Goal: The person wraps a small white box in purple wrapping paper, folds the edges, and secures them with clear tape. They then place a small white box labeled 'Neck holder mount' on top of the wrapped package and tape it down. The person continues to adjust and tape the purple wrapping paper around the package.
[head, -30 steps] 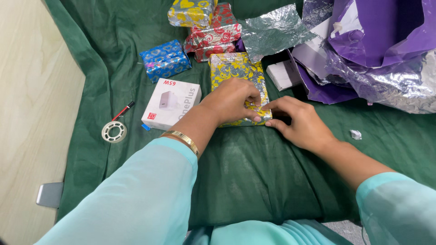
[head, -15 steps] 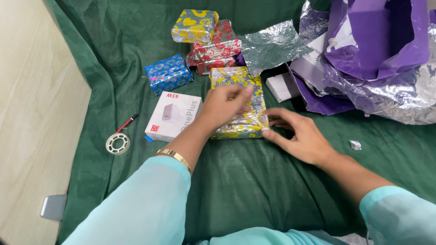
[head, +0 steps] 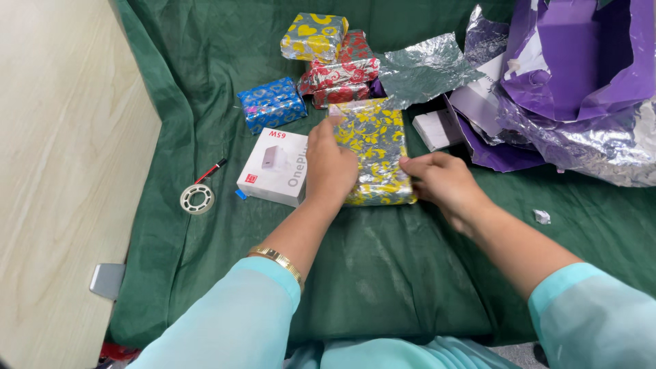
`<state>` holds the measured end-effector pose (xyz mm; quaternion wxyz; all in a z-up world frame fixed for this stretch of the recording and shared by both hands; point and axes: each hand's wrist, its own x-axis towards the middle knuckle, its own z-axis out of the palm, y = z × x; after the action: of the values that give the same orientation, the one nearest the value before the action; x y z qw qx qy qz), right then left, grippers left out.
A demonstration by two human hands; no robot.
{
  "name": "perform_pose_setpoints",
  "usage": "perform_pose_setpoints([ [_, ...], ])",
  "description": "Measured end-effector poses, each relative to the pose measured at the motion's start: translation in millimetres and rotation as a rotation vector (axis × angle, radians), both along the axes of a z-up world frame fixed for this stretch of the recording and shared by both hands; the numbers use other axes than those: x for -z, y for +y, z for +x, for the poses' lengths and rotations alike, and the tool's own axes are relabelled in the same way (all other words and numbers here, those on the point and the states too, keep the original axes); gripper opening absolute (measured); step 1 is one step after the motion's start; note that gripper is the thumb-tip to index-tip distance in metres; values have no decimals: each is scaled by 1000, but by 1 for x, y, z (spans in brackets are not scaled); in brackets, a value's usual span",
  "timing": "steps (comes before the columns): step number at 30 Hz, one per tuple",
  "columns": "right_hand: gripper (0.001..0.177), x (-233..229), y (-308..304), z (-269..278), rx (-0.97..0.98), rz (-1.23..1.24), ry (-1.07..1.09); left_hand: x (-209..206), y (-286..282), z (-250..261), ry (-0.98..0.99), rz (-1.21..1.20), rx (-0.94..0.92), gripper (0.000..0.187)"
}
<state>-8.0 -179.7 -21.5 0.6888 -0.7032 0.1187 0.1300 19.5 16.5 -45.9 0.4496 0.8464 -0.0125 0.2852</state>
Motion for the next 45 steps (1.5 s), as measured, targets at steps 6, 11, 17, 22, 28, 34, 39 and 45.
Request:
perform_pose_setpoints([
  [6, 51, -27, -10, -4, 92, 36, -99, -14, 2, -4, 205, -138, -86, 38],
  [11, 54, -60, -8, -26, 94, -497, -867, -46, 6, -10, 434, -690, 106, 62],
  [17, 52, -57, -12, -65, -36, -998, -1265, -74, 25, -17, 625, -1241, 386, 78],
  [22, 56, -45, -23, -71, -44, -1161, -1284, -62, 19, -13, 750, -1059, 418, 59],
  [28, 73, -42, -22, -51, 24, -946, -1155, -50, 32, 12, 548, -1280, 328, 50],
  [34, 66, -30, -5, -26, -38, -783, -1119, -64, 104, 29, 231, -1309, -84, 44],
  [39, 63, -30, 6, -7, -34, -752, -1056, -62, 169, 14, 69, -1208, -567, 41],
  [45, 53, -31, 11, 10, -47, -706, -955, -48, 202, 32, 11, -1447, -667, 53],
])
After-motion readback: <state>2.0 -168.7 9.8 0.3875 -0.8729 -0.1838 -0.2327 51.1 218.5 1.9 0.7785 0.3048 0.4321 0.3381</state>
